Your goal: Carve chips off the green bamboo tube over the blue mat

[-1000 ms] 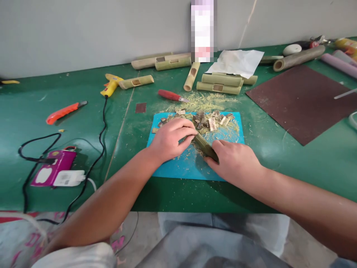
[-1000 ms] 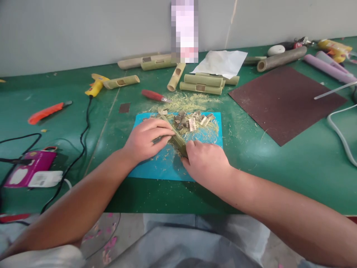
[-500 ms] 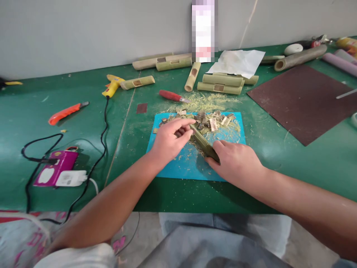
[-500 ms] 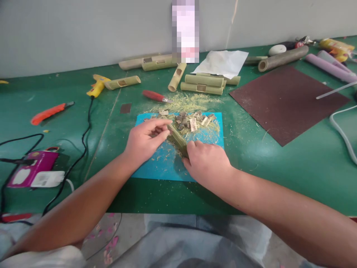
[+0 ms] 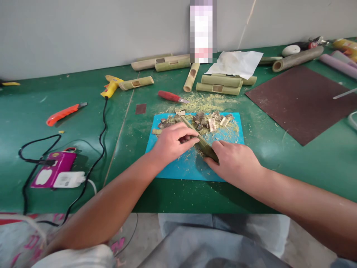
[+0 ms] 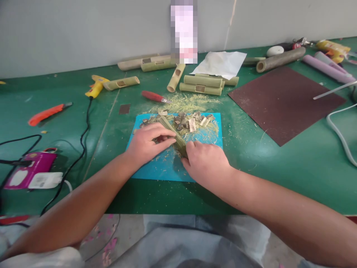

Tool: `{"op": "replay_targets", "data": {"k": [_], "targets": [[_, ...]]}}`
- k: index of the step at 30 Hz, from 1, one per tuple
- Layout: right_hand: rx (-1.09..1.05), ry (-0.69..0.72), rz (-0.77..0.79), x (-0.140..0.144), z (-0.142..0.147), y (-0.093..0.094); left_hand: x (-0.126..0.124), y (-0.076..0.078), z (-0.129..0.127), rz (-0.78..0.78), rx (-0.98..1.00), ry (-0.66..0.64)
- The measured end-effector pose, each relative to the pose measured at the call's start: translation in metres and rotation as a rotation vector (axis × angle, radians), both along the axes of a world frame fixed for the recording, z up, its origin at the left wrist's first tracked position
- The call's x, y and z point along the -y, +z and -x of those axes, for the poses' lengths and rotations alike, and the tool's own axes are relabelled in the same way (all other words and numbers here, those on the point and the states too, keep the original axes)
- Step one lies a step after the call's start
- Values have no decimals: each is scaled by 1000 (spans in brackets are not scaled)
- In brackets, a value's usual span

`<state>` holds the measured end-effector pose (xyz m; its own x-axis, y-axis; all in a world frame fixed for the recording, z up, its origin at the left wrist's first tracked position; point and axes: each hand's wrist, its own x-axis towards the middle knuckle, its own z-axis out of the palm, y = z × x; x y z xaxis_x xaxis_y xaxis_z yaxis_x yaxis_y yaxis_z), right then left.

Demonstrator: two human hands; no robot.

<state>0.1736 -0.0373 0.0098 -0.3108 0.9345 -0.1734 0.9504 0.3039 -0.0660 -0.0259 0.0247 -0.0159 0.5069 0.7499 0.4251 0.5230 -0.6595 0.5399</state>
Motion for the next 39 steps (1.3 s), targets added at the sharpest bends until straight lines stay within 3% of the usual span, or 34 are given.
{"op": "replay_targets", "data": {"k": [3, 9, 20, 25, 30, 34, 39], "targets": [[-3, 6, -6, 0, 0, -1, -2, -4, 6, -30, -47, -75], [-3, 8, 8, 0, 0, 0, -12, -6, 11, -326, -154, -132], [-10, -9, 12, -1, 0, -2, -4, -4, 3, -542, -266, -244], [-25, -10, -9, -1, -1, -2, -9, -4, 6, -553, -249, -176], [-7, -15, 18, -2, -1, -3, -5, -6, 4, -505, -310, -280], [-6, -13, 1, -2, 0, -3, -10, -7, 6, -519, -282, -190], [10, -18, 17, -2, 0, -3, -7, -6, 2, -479, -362, -292]]}}
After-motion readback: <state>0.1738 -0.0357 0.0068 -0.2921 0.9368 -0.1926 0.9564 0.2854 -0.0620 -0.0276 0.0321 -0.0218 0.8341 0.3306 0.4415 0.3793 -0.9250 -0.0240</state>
